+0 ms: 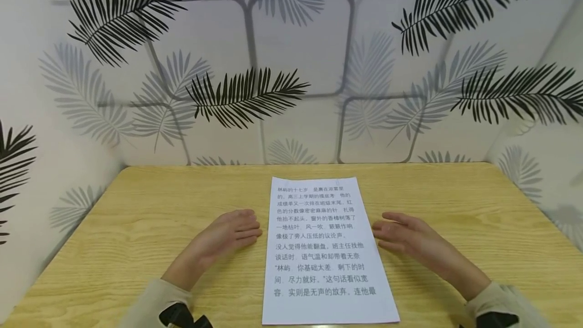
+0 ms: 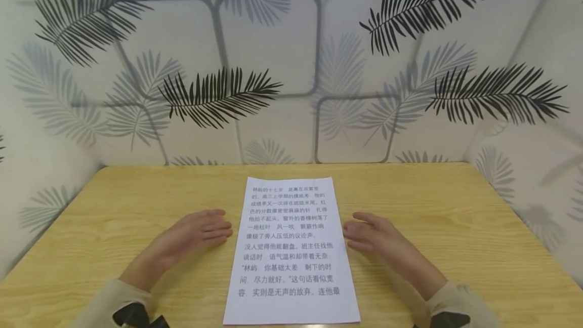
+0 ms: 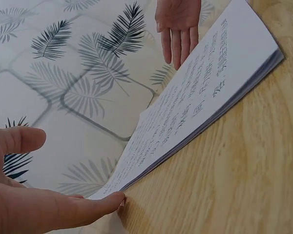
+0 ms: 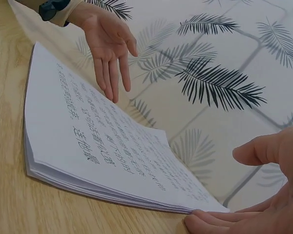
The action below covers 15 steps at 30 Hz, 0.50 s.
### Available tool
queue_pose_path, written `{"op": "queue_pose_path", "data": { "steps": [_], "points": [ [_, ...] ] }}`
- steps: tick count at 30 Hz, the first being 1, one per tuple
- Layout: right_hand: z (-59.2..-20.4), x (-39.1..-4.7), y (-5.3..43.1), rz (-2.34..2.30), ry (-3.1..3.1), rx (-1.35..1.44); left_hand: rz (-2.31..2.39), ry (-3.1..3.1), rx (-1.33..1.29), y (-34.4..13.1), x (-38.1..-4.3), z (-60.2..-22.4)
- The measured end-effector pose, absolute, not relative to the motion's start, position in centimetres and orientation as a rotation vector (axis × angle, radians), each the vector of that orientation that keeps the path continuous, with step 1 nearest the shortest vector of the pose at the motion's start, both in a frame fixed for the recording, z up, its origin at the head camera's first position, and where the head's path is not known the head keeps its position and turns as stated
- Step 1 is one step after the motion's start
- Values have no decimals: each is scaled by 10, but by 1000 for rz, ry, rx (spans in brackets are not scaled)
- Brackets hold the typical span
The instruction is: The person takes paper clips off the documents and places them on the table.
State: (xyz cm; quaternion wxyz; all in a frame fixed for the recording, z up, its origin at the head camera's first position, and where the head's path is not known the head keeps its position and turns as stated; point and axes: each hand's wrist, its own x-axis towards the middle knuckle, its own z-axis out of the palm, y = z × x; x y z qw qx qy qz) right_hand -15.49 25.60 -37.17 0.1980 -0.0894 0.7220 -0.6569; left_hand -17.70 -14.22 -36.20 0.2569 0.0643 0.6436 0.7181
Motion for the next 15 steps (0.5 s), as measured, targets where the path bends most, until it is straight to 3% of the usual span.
{"op": "queue_pose_path", "data": {
  "steps": [15],
  "points": [
    [-377,-160,254,-1854,1946,-237,2034,1684,58,-133,-181,-374]
  ]
}}
